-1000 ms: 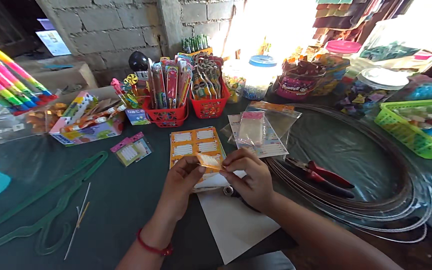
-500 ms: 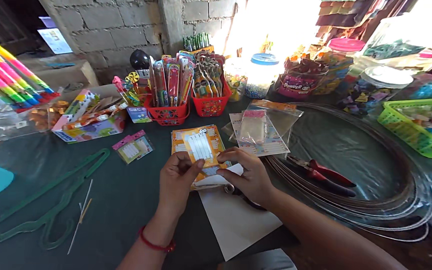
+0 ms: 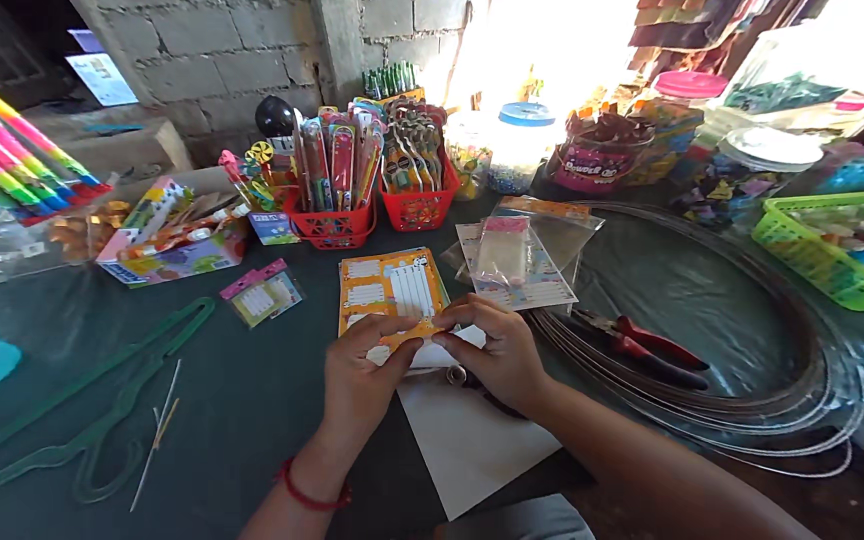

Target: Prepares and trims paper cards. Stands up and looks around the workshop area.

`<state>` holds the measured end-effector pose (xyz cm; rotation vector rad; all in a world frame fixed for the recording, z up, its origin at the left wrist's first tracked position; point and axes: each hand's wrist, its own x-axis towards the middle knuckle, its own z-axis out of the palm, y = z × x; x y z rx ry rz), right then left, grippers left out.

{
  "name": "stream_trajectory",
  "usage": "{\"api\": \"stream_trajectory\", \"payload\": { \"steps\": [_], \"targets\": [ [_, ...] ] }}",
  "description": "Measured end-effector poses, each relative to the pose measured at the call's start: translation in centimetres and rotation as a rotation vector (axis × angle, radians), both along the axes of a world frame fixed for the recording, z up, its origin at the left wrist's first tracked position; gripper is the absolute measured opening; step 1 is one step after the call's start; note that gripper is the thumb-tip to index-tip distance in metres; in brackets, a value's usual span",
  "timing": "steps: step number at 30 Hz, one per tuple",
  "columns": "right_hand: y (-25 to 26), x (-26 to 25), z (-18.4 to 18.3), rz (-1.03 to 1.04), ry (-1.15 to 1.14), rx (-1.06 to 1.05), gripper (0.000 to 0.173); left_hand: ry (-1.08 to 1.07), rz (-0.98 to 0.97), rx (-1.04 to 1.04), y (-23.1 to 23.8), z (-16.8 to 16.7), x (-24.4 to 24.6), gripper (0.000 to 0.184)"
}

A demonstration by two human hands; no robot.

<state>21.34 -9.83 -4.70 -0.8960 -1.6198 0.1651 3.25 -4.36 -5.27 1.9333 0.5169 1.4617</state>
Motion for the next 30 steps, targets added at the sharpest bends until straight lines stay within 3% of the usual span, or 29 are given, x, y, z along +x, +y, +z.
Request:
{"api": "stream_trajectory", "payload": {
  "steps": [12,18,30],
  "targets": [
    [-0.12,-0.04,-0.18,0.057,0.056,-0.047,0.010,-0.060,-0.067,-0.052,-0.30,-0.05,0.06,0.019],
    [-0.23,-0.29,-0.18,0.009,0.009,0.006,0.014,-0.056,-0.058,-0.028,-0.37,0.00,0.02,0.017],
    [-0.15,-0.47,-0.38,-0.091,-0.084,0.090,0.008,-0.049,0.001,0.078,-0.28,-0.35,0.44,0.010]
  ]
}}
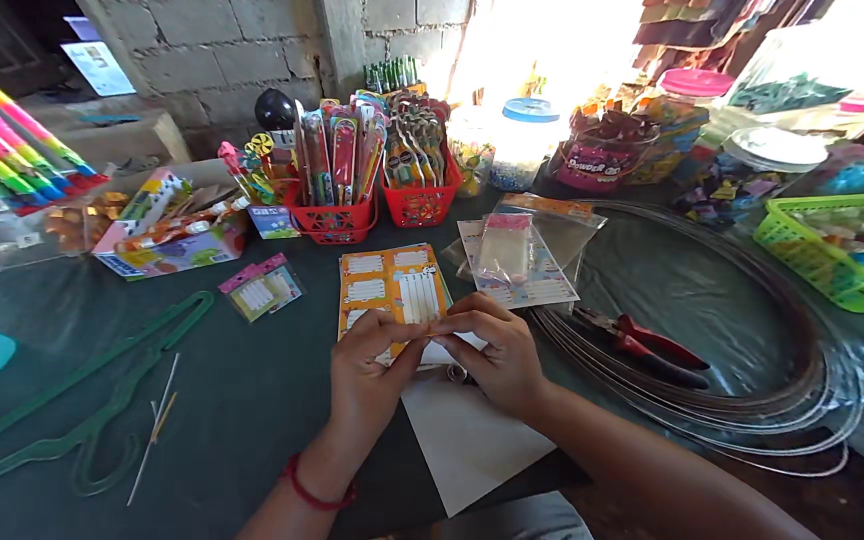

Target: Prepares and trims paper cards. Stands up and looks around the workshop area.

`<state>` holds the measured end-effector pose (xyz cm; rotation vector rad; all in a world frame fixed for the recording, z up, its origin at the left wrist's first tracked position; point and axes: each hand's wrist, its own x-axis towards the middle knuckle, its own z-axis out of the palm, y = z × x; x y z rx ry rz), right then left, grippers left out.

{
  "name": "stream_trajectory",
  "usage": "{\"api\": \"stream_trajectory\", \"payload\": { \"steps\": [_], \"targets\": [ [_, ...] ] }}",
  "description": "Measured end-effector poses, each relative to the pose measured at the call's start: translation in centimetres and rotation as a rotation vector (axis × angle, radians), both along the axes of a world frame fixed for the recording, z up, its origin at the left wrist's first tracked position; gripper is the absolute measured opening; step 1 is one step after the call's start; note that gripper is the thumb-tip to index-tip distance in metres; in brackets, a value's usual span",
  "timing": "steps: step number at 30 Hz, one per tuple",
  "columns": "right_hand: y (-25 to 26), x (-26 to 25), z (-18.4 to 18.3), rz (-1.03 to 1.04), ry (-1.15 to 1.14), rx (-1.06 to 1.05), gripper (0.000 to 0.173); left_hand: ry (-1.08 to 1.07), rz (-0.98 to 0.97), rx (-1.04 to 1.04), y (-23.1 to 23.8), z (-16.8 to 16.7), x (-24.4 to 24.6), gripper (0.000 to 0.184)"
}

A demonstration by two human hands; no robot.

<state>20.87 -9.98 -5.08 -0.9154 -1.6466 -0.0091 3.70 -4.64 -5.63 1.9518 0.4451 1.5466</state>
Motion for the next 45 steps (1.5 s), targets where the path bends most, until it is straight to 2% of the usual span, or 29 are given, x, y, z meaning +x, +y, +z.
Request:
{"api": "stream_trajectory", "payload": {
  "steps": [4,8,15,20,29,34,37,45],
  "targets": [
    [0.1,0.1,-0.1,-0.042,-0.020,0.027,0.007,0.011,0.023,0.022,-0.1,0.0,0.0,0.006],
    [-0.1,0.2,0.0,-0.047,-0.029,0.011,0.007,0.002,-0.012,-0.073,0.0,0.2,-0.2,0.006],
    [0.0,0.8,0.4,-0.002,0.068,-0.109,0.002,0.038,-0.058,-0.194,0.2,0.6,-0.6,0.005],
    [0.0,1.1,0.8,0.042,0.122,-0.188,0.005,0.030,-0.052,-0.297,0.2,1.0,-0.8,0.004],
    [0.0,1.3,0.8,0.083,0.148,-0.249,0.009,0.080,-0.007,-0.206,0.3,0.7,-0.7,0.006],
    [0.0,1.1,0.8,0.123,0.147,-0.298,0.011,0.143,0.001,-0.098,0.2,0.6,-0.6,0.021],
    [-0.1,0.7,0.7,0.149,0.138,-0.319,0.010,0.143,0.002,-0.047,0.1,0.5,-0.5,0.011],
    [0.1,1.7,1.2,0.096,0.175,-0.319,0.008,0.119,0.051,-0.109,0.7,0.9,-1.0,0.008]
  ]
}}
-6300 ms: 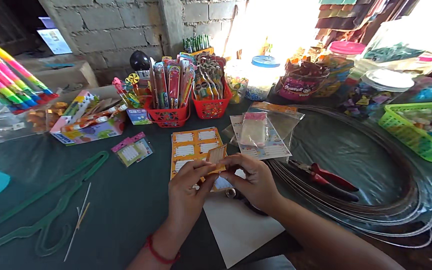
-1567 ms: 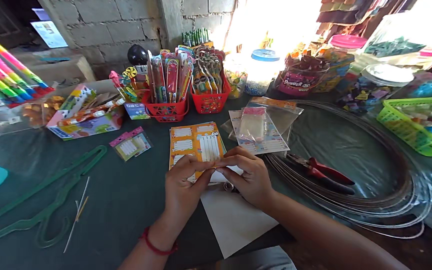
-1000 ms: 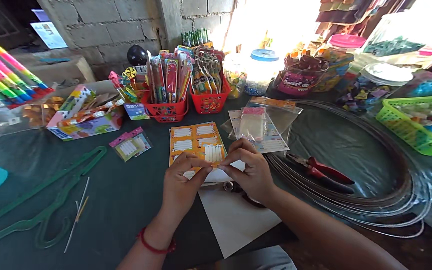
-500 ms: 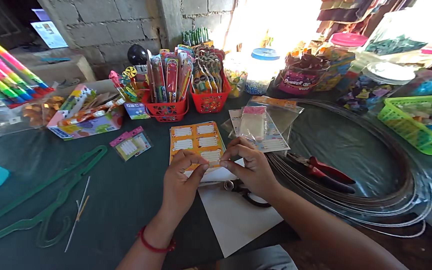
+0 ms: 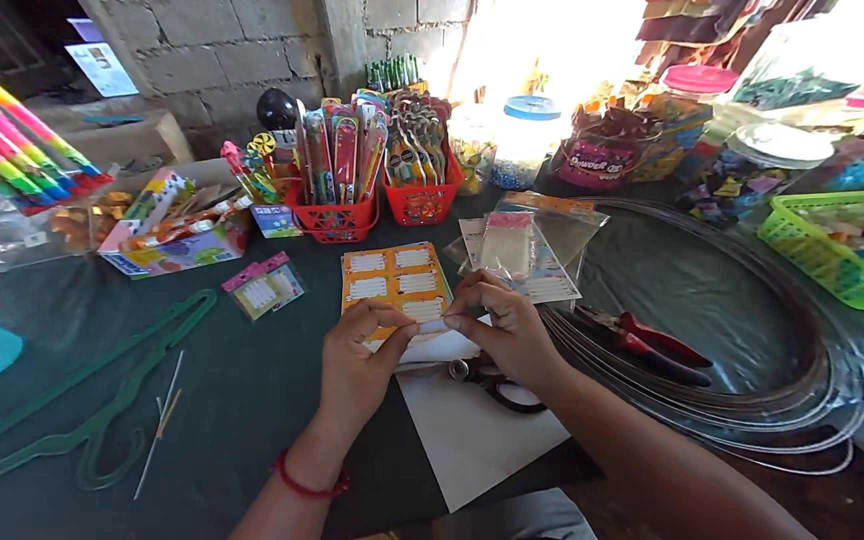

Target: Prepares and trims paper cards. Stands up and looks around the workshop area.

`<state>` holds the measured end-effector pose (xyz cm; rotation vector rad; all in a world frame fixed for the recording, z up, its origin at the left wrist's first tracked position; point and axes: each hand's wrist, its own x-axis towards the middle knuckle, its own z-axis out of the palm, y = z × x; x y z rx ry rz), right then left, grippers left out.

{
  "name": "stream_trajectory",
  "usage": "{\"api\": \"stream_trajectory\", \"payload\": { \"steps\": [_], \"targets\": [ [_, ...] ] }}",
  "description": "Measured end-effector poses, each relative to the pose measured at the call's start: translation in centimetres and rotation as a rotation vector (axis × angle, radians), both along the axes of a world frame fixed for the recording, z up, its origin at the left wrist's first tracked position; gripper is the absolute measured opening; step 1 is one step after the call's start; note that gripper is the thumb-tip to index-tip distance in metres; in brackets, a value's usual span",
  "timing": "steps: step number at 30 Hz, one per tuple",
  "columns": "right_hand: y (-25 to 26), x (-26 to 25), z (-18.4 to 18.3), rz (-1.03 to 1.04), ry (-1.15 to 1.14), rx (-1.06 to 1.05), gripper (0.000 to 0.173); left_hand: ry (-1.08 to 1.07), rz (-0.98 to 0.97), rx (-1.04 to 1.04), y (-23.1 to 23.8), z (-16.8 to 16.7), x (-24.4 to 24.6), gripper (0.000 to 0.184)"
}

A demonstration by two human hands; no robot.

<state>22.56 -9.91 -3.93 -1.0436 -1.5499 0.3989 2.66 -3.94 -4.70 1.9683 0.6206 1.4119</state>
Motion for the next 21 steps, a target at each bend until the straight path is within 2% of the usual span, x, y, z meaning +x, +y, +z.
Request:
{"api": "stream_trajectory", "payload": {
  "steps": [3,7,12,16,19,21],
  "targets": [
    [0.0,0.0,0.0,0.030,0.057,-0.033,0.008,-0.041,0.008,-0.049,-0.1,0.1,0.0,0.008],
    [0.0,0.3,0.5,0.081,0.276,-0.114,0.005,-0.097,0.002,-0.231,0.0,0.6,-0.3,0.007],
    [0.1,-0.2,0.4,0.129,0.516,-0.190,0.012,0.167,-0.114,-0.446,-0.5,0.7,0.0,0.025],
    [0.1,-0.4,0.4,0.082,0.577,-0.167,0.013,0.256,-0.165,-0.629,-0.9,1.6,0.4,0.023],
    [0.1,-0.5,0.3,0.076,0.589,-0.128,0.013,0.210,-0.199,-0.710,-1.0,1.7,0.5,0.024],
    [0.1,-0.5,0.3,0.086,0.599,-0.115,0.014,0.147,-0.235,-0.763,-1.0,1.8,0.5,0.033]
  ]
}}
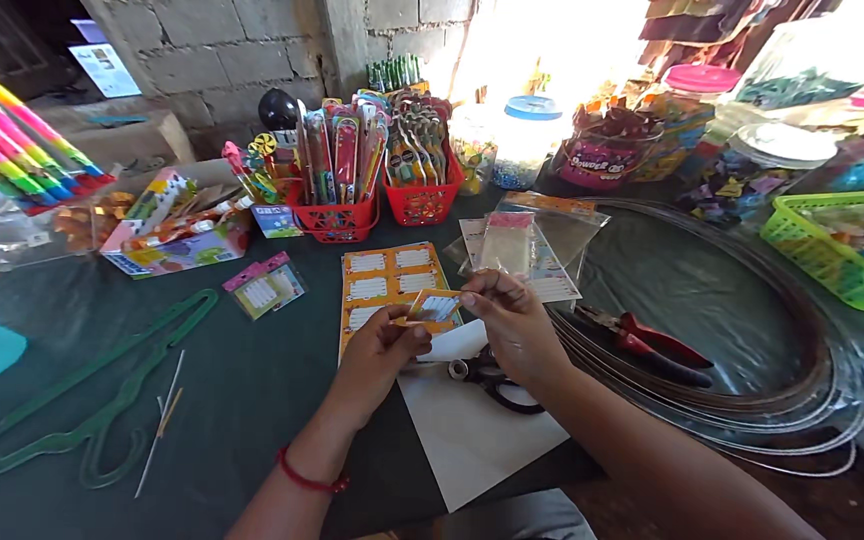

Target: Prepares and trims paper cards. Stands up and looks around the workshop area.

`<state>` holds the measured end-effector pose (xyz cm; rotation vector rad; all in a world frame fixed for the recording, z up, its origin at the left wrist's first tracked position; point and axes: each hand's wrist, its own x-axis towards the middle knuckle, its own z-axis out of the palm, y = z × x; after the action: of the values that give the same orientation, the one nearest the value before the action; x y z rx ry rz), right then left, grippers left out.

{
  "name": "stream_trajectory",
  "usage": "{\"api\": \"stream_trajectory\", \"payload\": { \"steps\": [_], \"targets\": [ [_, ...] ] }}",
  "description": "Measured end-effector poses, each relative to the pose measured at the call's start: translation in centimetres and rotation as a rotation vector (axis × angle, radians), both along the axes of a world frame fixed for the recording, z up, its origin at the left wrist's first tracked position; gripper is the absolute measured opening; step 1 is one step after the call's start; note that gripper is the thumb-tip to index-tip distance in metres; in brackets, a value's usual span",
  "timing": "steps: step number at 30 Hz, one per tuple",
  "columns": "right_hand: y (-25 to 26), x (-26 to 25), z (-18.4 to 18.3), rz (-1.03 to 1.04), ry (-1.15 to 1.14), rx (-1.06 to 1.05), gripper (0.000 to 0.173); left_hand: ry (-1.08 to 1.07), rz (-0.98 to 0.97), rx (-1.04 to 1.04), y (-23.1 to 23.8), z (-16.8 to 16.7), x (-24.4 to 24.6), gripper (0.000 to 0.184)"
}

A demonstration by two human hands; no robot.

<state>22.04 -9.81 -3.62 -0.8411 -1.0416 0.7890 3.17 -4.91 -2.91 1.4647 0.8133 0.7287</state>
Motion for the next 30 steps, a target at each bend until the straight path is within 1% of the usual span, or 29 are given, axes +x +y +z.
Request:
{"api": "stream_trajectory", "payload": {
  "steps": [2,5,6,8,11,15,18,20,22,24,27,30],
  "targets": [
    [0.0,0.0,-0.1,0.009,0.010,0.006,0.014,-0.050,0.006,-0.005,0.1,-0.2,0.0,0.037],
    [0.0,0.0,-0.1,0.022,0.016,-0.008,0.014,-0.064,0.047,0.049,0.4,-0.6,-0.1,0.036],
    [0.0,-0.1,-0.1,0.025,0.018,-0.014,0.014,-0.053,0.064,0.094,0.5,-0.7,-0.1,0.034],
    [0.0,-0.1,-0.1,0.030,0.015,-0.019,0.014,-0.047,0.095,0.179,0.5,-1.0,-0.2,0.024],
    [0.0,-0.1,0.0,0.038,0.015,-0.016,0.014,-0.057,0.134,0.258,0.5,-1.3,-0.2,0.010],
    [0.0,-0.2,-0.1,0.030,0.045,-0.030,0.013,-0.063,0.195,0.362,0.7,-1.8,-0.2,0.008],
    [0.0,-0.2,-0.1,0.030,0.061,-0.031,0.016,-0.114,0.224,0.274,0.7,-1.4,-0.3,0.004],
    [-0.1,-0.3,-0.1,0.039,0.049,-0.019,0.015,-0.158,0.237,0.201,0.7,-1.2,-0.3,0.001],
    [-0.1,-0.4,-0.2,0.049,0.016,-0.008,0.013,-0.188,0.252,0.176,0.7,-1.2,-0.3,0.003],
    [-0.2,-0.4,-0.2,0.053,-0.022,-0.003,0.012,-0.221,0.272,0.200,0.7,-1.3,-0.2,0.006],
    [-0.2,-0.4,-0.2,0.070,-0.054,0.000,0.013,-0.249,0.290,0.294,0.7,-1.6,-0.1,0.011],
    [-0.2,-0.3,-0.2,0.092,-0.086,-0.005,0.017,-0.209,0.299,0.424,0.8,-2.1,0.0,0.009]
  ]
}}
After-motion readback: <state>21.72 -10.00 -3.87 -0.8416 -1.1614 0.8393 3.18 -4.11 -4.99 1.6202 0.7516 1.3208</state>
